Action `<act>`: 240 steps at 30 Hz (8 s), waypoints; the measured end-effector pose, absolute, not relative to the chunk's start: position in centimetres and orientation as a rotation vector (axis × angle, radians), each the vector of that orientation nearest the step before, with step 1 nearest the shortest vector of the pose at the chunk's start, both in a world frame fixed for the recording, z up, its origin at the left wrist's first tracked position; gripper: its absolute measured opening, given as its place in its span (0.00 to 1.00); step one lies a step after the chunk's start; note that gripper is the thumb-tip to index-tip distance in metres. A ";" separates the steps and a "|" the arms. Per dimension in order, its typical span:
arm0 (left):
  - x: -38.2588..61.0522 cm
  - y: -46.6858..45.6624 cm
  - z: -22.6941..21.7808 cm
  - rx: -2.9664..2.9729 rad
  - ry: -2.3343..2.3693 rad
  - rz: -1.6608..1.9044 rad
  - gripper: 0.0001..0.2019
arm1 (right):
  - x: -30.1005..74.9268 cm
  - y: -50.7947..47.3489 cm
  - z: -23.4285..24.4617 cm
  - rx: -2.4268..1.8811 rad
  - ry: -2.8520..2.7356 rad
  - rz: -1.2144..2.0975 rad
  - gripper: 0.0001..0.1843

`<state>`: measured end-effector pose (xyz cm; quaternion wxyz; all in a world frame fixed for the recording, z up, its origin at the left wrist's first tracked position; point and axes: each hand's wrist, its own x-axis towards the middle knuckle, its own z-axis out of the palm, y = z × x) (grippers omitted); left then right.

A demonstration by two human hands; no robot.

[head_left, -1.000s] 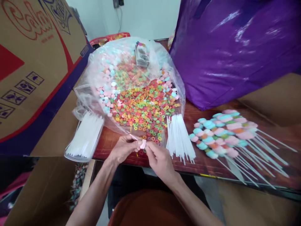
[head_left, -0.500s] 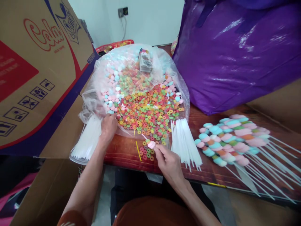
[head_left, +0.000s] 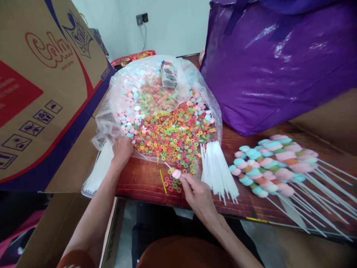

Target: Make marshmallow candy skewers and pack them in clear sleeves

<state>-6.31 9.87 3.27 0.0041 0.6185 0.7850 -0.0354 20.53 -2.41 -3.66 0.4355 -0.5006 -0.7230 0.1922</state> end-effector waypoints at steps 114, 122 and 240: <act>3.2 -2.3 -2.4 1.688 1.554 1.163 0.16 | 16.7 -2.5 -1.6 -1.472 -1.883 0.548 0.13; 3.4 2.3 -1.6 2.035 1.856 0.837 0.13 | 20.7 -2.2 -2.5 -1.588 -1.788 0.480 0.17; 0.2 1.4 -2.9 2.238 1.608 0.930 0.04 | 21.3 -2.2 -3.7 -1.302 -1.752 0.472 0.12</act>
